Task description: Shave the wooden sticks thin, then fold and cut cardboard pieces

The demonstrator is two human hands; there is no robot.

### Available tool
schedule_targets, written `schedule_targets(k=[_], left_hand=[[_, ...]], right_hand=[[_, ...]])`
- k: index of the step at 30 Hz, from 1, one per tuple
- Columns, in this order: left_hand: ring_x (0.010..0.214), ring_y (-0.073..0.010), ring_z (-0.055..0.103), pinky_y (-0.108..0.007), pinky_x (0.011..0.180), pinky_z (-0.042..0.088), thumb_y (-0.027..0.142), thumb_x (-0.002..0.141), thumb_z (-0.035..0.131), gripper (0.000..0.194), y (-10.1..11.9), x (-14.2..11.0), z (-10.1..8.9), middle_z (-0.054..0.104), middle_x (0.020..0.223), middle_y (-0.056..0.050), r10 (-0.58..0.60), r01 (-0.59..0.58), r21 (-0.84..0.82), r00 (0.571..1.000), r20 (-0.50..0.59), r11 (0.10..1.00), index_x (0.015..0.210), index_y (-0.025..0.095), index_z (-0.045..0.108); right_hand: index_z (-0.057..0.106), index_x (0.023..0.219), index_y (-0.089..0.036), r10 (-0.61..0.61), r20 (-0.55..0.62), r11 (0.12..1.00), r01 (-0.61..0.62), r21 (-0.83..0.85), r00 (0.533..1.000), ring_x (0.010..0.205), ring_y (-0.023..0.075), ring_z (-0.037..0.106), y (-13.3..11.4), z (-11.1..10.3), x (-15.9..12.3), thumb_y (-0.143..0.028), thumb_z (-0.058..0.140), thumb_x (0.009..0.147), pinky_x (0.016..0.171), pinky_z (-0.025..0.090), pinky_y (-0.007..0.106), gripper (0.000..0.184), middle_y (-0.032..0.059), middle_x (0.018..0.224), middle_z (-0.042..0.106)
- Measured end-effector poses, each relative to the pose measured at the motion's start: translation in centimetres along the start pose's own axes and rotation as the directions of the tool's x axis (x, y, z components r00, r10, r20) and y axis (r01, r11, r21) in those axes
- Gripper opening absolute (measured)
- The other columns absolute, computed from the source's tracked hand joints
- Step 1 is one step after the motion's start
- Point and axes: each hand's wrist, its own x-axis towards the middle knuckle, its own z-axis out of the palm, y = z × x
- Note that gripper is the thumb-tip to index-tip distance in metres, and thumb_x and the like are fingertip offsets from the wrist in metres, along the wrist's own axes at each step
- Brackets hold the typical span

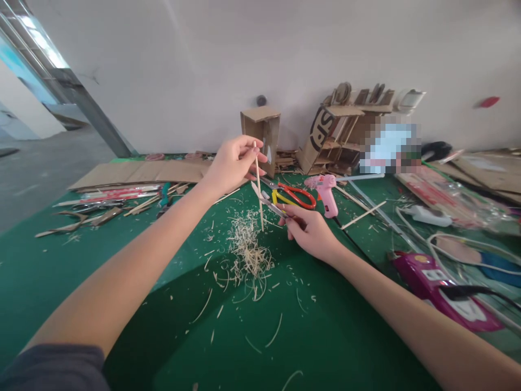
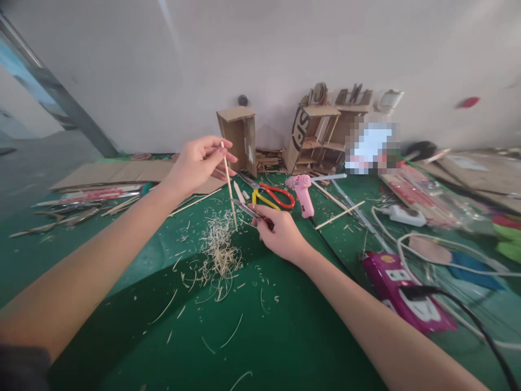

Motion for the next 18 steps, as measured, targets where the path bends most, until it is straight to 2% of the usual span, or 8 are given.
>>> schedule_targets(k=[9,18], left_hand=[[0.068,-0.0096,0.068,-0.018,0.058,0.055,0.023,0.095,0.041,0.018,-0.18,-0.14,0.33,0.068,0.098,-0.007,-0.023,0.023,-0.022,0.999,0.038,0.999,0.109,0.018,0.05],[0.066,-0.011,0.068,-0.019,0.055,0.054,0.023,0.094,0.042,0.019,0.01,-0.26,0.49,0.068,0.093,-0.006,0.025,-0.026,0.005,0.998,0.058,1.0,0.109,0.018,0.052]], right_hand=[[0.061,0.12,-0.018,-0.014,0.011,0.997,0.015,-0.078,1.0,0.051,0.0085,0.046,-0.21,-0.07,0.08,-0.022,0.043,0.085,0.051,0.041,0.025,0.04,0.0027,0.08,0.066],[0.064,0.106,-0.016,-0.013,-0.002,0.99,0.013,-0.138,1.0,0.055,0.0105,0.051,-0.3,-0.19,0.24,-0.021,0.045,0.083,0.055,0.041,0.025,0.031,0.0009,0.072,0.066]])
